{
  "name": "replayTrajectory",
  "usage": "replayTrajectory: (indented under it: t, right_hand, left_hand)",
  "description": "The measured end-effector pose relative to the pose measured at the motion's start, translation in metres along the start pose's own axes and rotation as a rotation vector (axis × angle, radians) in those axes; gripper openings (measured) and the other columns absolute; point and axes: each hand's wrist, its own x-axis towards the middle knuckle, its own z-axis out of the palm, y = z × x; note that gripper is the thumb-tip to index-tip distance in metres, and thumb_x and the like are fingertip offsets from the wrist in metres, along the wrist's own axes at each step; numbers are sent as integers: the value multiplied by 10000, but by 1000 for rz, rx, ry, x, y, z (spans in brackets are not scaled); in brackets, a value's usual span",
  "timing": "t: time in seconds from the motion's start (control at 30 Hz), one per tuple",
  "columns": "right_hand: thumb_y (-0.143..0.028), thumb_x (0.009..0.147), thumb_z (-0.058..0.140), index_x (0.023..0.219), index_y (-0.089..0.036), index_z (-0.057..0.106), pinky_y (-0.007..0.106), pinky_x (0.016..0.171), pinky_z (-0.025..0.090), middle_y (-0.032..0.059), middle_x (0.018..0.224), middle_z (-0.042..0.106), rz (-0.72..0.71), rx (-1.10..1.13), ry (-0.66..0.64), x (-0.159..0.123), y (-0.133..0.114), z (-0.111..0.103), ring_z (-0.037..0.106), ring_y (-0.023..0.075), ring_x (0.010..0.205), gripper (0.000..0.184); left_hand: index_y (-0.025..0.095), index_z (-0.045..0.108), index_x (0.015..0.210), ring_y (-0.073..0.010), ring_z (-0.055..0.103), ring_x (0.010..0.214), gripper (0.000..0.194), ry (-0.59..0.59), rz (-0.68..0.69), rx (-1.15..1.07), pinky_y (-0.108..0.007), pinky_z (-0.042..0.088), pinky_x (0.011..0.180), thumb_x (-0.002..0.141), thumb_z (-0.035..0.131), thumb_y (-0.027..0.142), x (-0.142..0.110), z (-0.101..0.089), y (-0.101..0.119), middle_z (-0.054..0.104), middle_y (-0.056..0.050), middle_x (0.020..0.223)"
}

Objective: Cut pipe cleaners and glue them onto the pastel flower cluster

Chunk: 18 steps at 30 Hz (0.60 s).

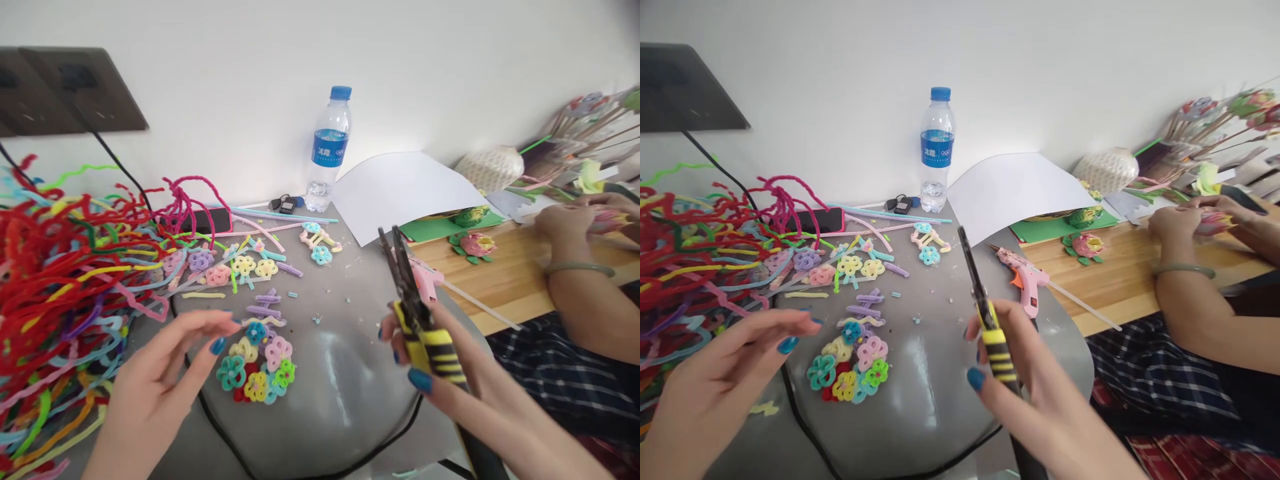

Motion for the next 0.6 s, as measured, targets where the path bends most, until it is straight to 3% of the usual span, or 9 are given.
replayTrajectory:
  t: [0.13,0.23,0.33,0.43,0.6]
  right_hand:
    - [-417,753,678,1225,-271,608,499,993,522,111,1193,622,-335,-483,256,52,-48,-2,626,362,1137,499]
    - [-334,739,659,1298,-159,580,478,968,529,165,1243,561,-368,-705,299,104,-73,9,633,349,1097,592]
    - [-281,781,676,1319,-87,572,504,990,497,218,1254,541,-331,-906,230,153,-84,25,607,390,1142,582]
    - [-295,822,684,1341,-92,574,491,936,505,225,1266,562,-379,-1030,60,188,-83,43,588,404,1164,568]
    - [-237,772,748,1379,-130,611,501,996,458,198,1298,597,-432,-1086,-67,205,-73,75,565,410,1217,631]
  left_hand:
    - [260,727,989,-221,795,877,289,44,77,166,-262,640,827,900,644,522,-5,-20,-28,816,-15,916]
    - [248,711,1013,-199,800,859,273,61,177,251,-240,632,827,950,594,487,-6,-31,-50,818,-7,879]
    - [256,700,1028,-169,800,823,194,19,334,323,-174,612,727,977,585,404,-11,-39,-67,824,5,871]
    - [271,680,1054,-143,788,799,130,34,438,347,-161,602,741,989,569,288,-20,-43,-79,808,22,855]
    - [273,679,1048,-130,757,706,174,32,486,265,-163,591,699,951,579,169,-35,-37,-90,784,20,830]
